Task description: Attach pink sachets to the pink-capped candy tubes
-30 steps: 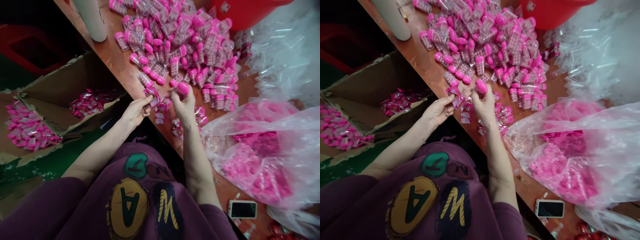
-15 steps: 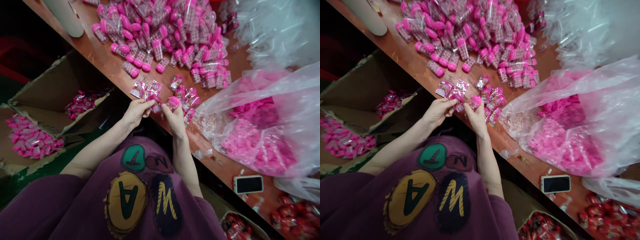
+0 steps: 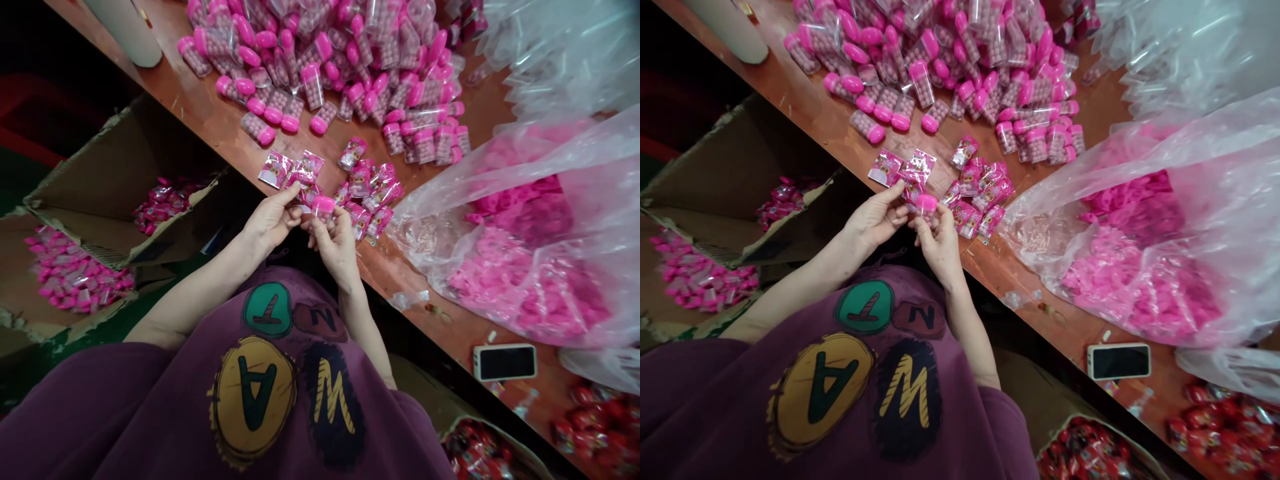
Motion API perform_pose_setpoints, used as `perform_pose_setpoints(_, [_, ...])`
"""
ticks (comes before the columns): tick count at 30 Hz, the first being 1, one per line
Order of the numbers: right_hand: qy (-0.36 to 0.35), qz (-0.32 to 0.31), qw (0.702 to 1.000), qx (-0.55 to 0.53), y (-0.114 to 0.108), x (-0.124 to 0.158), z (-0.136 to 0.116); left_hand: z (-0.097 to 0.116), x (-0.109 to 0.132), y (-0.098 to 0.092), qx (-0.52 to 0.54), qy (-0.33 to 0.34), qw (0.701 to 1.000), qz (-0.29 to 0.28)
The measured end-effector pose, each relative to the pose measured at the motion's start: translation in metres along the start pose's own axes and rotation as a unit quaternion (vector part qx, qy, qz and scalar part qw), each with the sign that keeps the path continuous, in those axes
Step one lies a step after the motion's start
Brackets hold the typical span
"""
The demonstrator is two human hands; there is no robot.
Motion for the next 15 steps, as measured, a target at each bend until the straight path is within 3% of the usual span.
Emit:
perform_pose_setpoints(8, [0.021,0.027,0.999,-0.015,0.0023,0.0020,0.0020,0.0046,0.0039,0.0018,-0.044,0.015,0.999,-0.008])
perform_pose_setpoints(15, [0.109,-0.072,0.984,-0.122,0.0089,0.0030,0.0046,0.0061,0.0065,0.0012,-0.080,0.023,0.996,-0.034])
Point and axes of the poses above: each hand's wrist, its own x-axis away from the middle knuckle, its own y-axis out of the palm, z = x × y, the point moved 5 cm from there along -x, towards the middle knuckle, and after that the axes turned 14 degrees about y, right-handed, at the moved point
